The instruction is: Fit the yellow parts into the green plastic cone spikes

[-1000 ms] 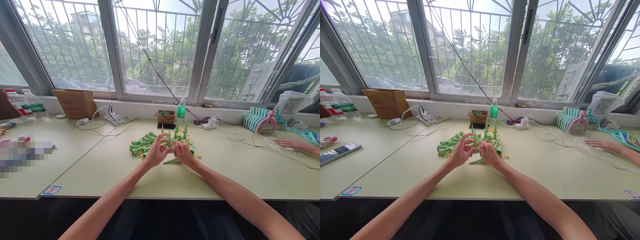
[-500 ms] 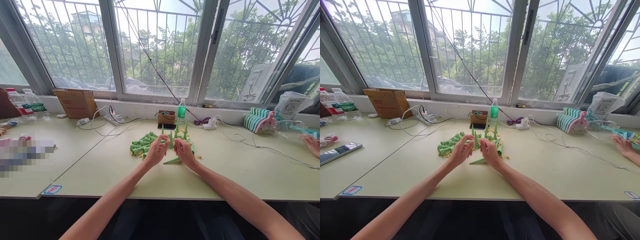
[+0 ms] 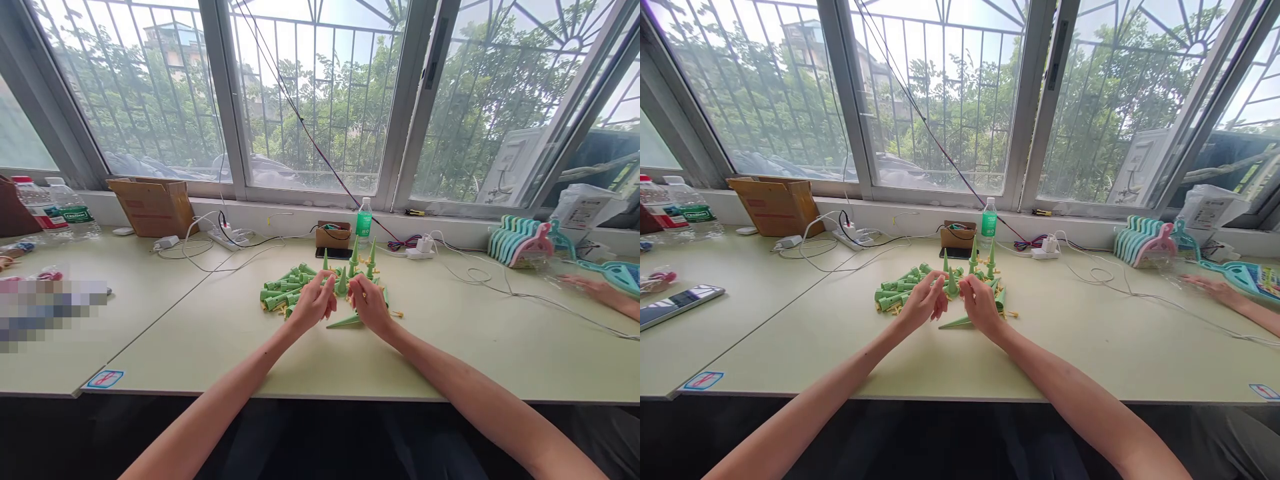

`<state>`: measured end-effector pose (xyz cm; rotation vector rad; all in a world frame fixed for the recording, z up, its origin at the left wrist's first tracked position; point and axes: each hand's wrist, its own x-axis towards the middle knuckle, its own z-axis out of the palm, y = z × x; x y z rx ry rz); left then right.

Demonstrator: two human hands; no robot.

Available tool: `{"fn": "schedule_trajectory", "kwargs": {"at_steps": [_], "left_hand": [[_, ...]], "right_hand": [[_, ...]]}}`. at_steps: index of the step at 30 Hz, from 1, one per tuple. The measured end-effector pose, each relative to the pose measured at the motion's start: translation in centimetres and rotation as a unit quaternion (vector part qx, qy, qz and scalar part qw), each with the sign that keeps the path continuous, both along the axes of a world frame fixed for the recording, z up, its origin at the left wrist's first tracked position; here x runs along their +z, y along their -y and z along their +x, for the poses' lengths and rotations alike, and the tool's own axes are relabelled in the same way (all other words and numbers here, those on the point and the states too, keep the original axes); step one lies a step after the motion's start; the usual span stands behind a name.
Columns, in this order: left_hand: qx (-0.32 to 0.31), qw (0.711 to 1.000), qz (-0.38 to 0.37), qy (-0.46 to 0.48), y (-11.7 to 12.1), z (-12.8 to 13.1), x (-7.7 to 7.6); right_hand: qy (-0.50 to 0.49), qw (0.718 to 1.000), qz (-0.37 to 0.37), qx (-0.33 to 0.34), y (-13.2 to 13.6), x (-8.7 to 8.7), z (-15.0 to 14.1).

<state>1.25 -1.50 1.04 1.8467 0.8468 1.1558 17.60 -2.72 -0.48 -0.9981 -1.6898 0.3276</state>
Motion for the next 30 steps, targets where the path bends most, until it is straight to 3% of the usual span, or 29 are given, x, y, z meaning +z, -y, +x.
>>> {"fn": "schedule_trajectory", "kwargs": {"at_steps": [5,30], "left_hand": [[-0.044,0.998,-0.047,0.026,-0.27,0.12,-0.15],[-0.053,0.996,-0.051,0.050,-0.17,-0.15,0.34]], "right_hand": [[0.016,1.000,0.004,0.016,0.08,0.05,-0.02],[0.037,0.998,0.046,0.025,-0.05,-0.02,-0.05]]}}
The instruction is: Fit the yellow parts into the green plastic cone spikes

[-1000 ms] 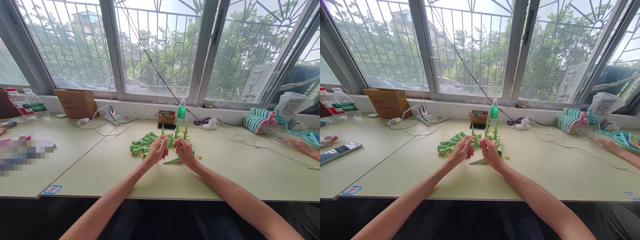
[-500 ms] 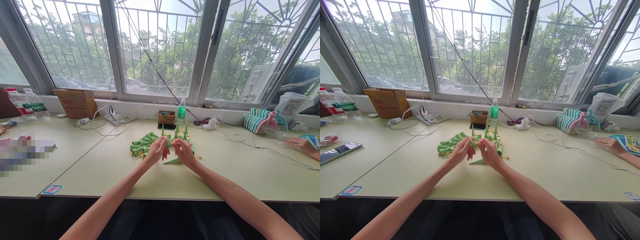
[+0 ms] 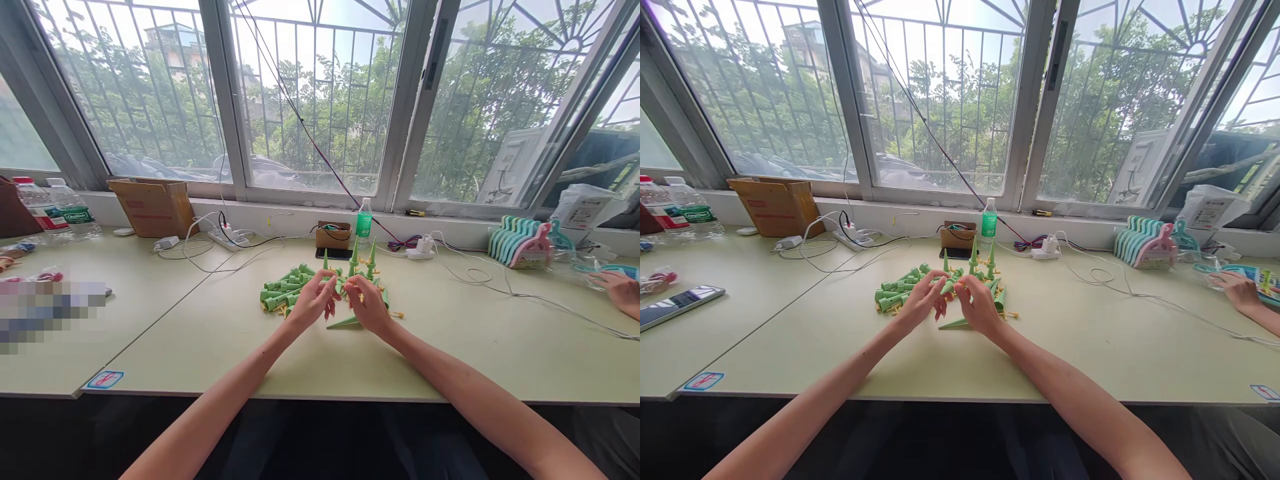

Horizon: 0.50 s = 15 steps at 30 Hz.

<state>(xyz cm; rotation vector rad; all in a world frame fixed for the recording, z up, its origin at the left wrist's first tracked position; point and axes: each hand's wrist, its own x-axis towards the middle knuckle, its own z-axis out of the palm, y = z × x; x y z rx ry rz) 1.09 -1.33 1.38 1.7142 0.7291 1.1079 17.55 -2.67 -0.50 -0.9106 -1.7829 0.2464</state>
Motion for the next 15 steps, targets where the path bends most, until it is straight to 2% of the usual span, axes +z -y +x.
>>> {"fn": "schedule_trajectory", "kwargs": {"at_steps": [15], "left_hand": [[0.002,1.000,0.029,-0.006,0.15,-0.26,-0.04]], "right_hand": [[-0.001,0.999,-0.027,0.039,-0.35,-0.34,0.27]]}}
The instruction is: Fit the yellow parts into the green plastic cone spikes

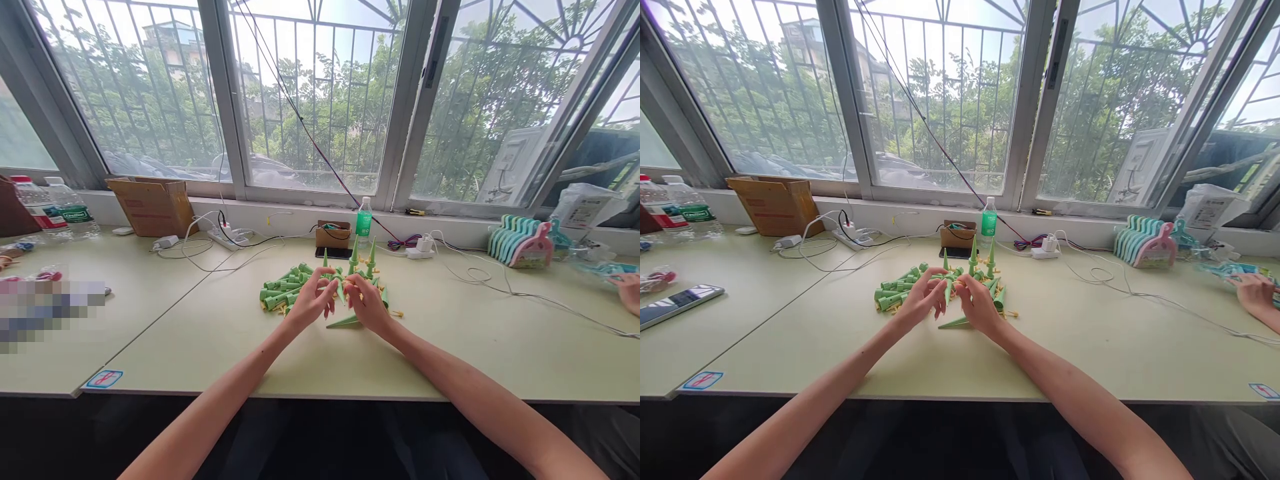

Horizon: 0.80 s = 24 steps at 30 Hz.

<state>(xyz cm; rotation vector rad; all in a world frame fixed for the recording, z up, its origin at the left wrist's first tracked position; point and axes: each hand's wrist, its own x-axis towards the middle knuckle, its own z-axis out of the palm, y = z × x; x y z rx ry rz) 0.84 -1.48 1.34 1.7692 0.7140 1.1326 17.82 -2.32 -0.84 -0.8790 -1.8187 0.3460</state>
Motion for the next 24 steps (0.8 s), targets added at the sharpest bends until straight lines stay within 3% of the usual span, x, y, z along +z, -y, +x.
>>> {"fn": "schedule_trajectory", "kwargs": {"at_steps": [8,16,24], "left_hand": [[0.008,1.000,0.014,-0.006,-0.33,-0.04,-0.57],[0.065,0.986,0.110,-0.106,-0.16,-0.08,-0.73],[0.075,0.977,0.153,-0.126,0.14,-0.06,-0.51]], "right_hand": [[-0.009,1.000,-0.020,0.000,0.08,0.13,0.03],[-0.017,0.999,-0.043,-0.029,0.02,0.09,-0.15],[-0.033,0.997,-0.056,-0.029,0.14,0.14,-0.37]]}}
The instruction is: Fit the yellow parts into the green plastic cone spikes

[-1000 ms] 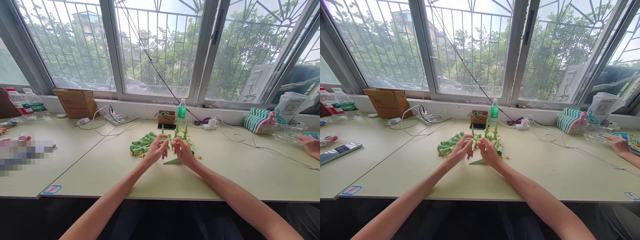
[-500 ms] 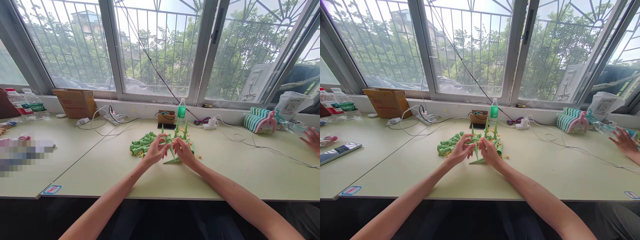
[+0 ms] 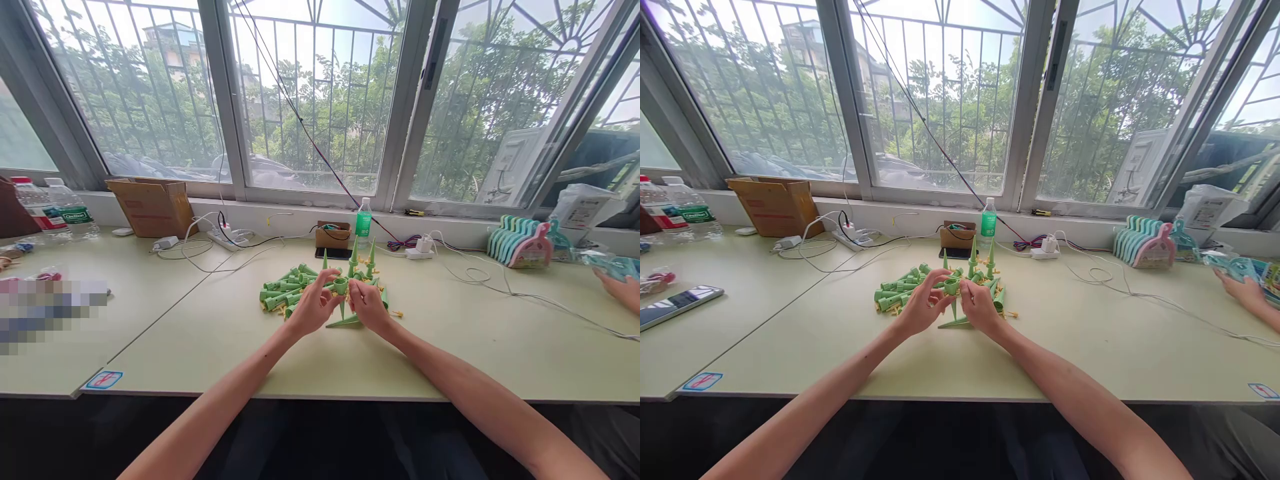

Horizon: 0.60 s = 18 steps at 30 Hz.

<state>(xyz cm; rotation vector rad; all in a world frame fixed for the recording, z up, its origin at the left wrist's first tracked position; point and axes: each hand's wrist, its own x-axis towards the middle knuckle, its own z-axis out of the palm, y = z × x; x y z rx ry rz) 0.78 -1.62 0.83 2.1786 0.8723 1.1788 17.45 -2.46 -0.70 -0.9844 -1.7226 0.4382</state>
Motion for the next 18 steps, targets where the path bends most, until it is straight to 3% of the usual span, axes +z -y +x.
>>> {"fn": "schedule_trajectory", "kwargs": {"at_steps": [9,18], "left_hand": [[0.021,1.000,0.009,0.004,-0.03,0.10,-0.06],[0.017,0.999,-0.009,0.039,-0.03,0.30,-0.07]], "right_hand": [[-0.009,1.000,0.009,0.003,-0.26,-0.52,-0.07],[-0.004,0.999,0.024,-0.021,0.25,0.06,0.01]]}}
